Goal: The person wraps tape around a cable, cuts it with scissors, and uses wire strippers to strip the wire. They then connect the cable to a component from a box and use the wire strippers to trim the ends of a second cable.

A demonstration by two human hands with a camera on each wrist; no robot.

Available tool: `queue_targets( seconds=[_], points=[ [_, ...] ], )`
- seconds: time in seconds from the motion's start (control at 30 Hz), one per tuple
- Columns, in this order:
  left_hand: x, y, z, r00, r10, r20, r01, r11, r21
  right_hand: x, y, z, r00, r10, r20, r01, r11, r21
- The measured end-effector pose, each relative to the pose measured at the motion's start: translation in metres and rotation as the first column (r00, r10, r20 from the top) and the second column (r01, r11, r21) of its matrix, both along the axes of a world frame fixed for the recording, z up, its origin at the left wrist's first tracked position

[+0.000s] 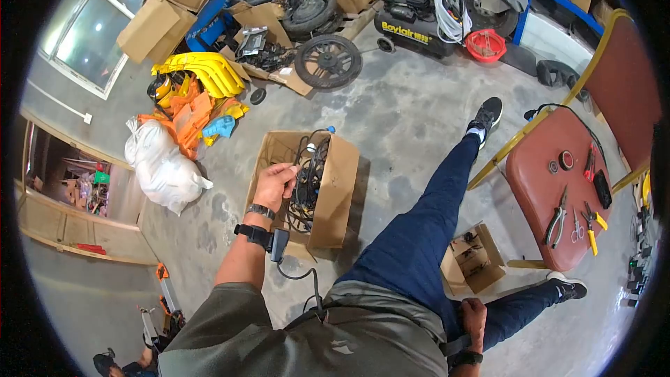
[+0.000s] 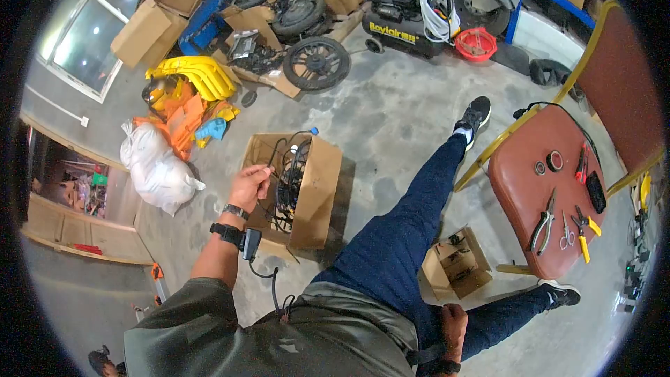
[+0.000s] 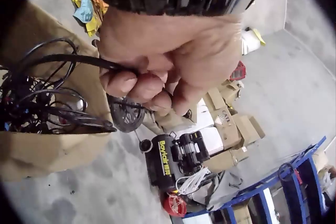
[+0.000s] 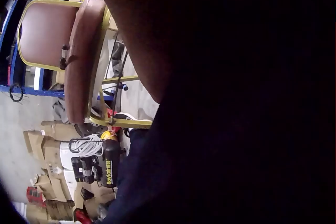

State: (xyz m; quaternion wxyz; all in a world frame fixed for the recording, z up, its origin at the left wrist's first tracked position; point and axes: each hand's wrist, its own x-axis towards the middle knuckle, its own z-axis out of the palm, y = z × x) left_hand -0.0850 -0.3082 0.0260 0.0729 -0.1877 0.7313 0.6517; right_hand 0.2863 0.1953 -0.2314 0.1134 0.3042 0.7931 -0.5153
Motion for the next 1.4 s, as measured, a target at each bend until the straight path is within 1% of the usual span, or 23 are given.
queue_targets(
  seconds=[0.03, 0.1, 0.13, 0.2, 0.27, 0.3, 0.37, 0.4, 0.47, 0.57, 0.7, 0.8, 0.83, 0.9, 1.0, 1.07, 1.1, 1.13, 1.2, 1.23, 1.27, 1.37, 1.4],
  points=[
    [0.001, 0.004, 0.005, 1.0, 0.003, 0.002, -0.003, 1.0, 0.018, -0.005, -0.004, 0.014, 1.0, 0.006, -0.013, -0.006, 1.0, 0.023],
    [0.004, 0.008, 0.027, 0.994, 0.045, -0.102, -0.046, 0.999, -0.009, -0.017, -0.012, 0.046, 0.999, 0.014, -0.035, -0.011, 0.997, 0.07],
    [0.005, 0.014, 0.043, 0.986, 0.063, -0.152, -0.067, 0.998, -0.019, -0.02, -0.013, 0.051, 1.0, -0.008, 0.009, 0.007, 0.999, 0.049],
    [0.014, 0.039, 0.1, 0.909, 0.099, -0.405, -0.143, 0.986, -0.08, -0.022, -0.015, 0.06, 0.994, -0.037, 0.106, 0.037, 0.999, 0.008],
    [0.017, 0.049, 0.144, 0.771, -0.012, -0.637, -0.177, 0.956, -0.232, -0.034, -0.023, 0.08, 0.996, -0.047, 0.077, 0.048, 0.999, -0.007],
    [0.017, 0.045, 0.145, 0.751, -0.056, -0.657, -0.189, 0.936, -0.296, -0.037, -0.025, 0.085, 0.997, -0.05, 0.058, 0.051, 0.999, -0.016],
    [0.009, 0.044, 0.144, 0.696, -0.166, -0.698, -0.2, 0.889, -0.411, -0.033, -0.019, 0.069, 0.996, -0.035, 0.085, 0.037, 0.999, -0.022],
    [0.005, 0.044, 0.134, 0.732, -0.249, -0.634, -0.143, 0.854, -0.5, -0.031, -0.016, 0.06, 0.994, -0.045, 0.095, 0.047, 0.999, -0.023],
    [0.008, 0.034, 0.091, 0.795, -0.39, -0.464, -0.017, 0.751, -0.66, -0.022, -0.013, 0.053, 0.997, -0.054, 0.05, 0.055, 0.998, -0.022],
    [0.01, 0.025, 0.039, 0.864, -0.244, -0.44, 0.041, 0.906, -0.422, -0.019, -0.015, 0.047, 0.998, -0.062, -0.02, 0.062, 0.998, -0.011],
    [0.008, 0.033, 0.036, 0.904, -0.212, -0.372, 0.007, 0.876, -0.483, -0.01, -0.009, 0.042, 0.999, -0.026, -0.022, 0.026, 1.0, -0.003],
    [0.014, 0.034, 0.034, 0.924, -0.279, -0.261, 0.157, 0.901, -0.405, -0.014, -0.011, 0.05, 0.999, -0.036, -0.002, 0.036, 0.999, -0.039],
    [0.017, 0.039, 0.037, 0.908, -0.318, -0.275, 0.213, 0.912, -0.35, -0.022, -0.013, 0.06, 1.0, 0.008, -0.025, -0.008, 1.0, 0.003],
    [0.019, 0.05, 0.047, 0.882, -0.376, -0.282, 0.274, 0.899, -0.341, -0.043, -0.018, 0.089, 0.992, 0.103, -0.069, -0.097, 0.991, 0.088],
    [0.024, 0.066, 0.072, 0.814, -0.473, -0.336, 0.364, 0.867, -0.339, -0.098, -0.023, 0.147, 0.986, 0.102, -0.129, -0.1, 0.995, 0.025],
    [0.026, 0.077, 0.089, 0.769, -0.508, -0.387, 0.404, 0.857, -0.32, -0.142, -0.036, 0.206, 0.972, 0.152, -0.182, -0.143, 0.988, 0.063],
    [0.027, 0.078, 0.097, 0.732, -0.56, -0.387, 0.439, 0.823, -0.36, -0.164, -0.045, 0.23, 0.941, 0.19, -0.281, -0.172, 0.981, 0.086],
    [0.028, 0.081, 0.104, 0.699, -0.588, -0.408, 0.473, 0.807, -0.353, -0.183, -0.056, 0.251, 0.898, 0.227, -0.376, -0.2, 0.974, 0.111],
    [0.028, 0.086, 0.117, 0.63, -0.634, -0.449, 0.535, 0.773, -0.34, -0.211, -0.073, 0.283, 0.798, 0.428, -0.425, -0.311, 0.895, 0.319],
    [0.026, 0.087, 0.122, 0.576, -0.664, -0.477, 0.596, 0.74, -0.31, -0.227, -0.085, 0.296, 0.712, 0.472, -0.519, -0.318, 0.877, 0.361],
    [0.025, 0.09, 0.125, 0.563, -0.654, -0.506, 0.605, 0.743, -0.286, -0.239, -0.097, 0.305, 0.613, 0.513, -0.601, -0.321, 0.857, 0.403],
    [0.025, 0.091, 0.127, 0.515, -0.632, -0.579, 0.634, 0.736, -0.24, -0.257, -0.124, 0.314, 0.518, 0.512, -0.685, -0.471, 0.839, 0.272],
    [0.026, 0.091, 0.126, 0.525, -0.624, -0.578, 0.643, 0.736, -0.211, -0.259, -0.131, 0.316, 0.544, 0.472, -0.694, -0.478, 0.854, 0.206]
  ],
)
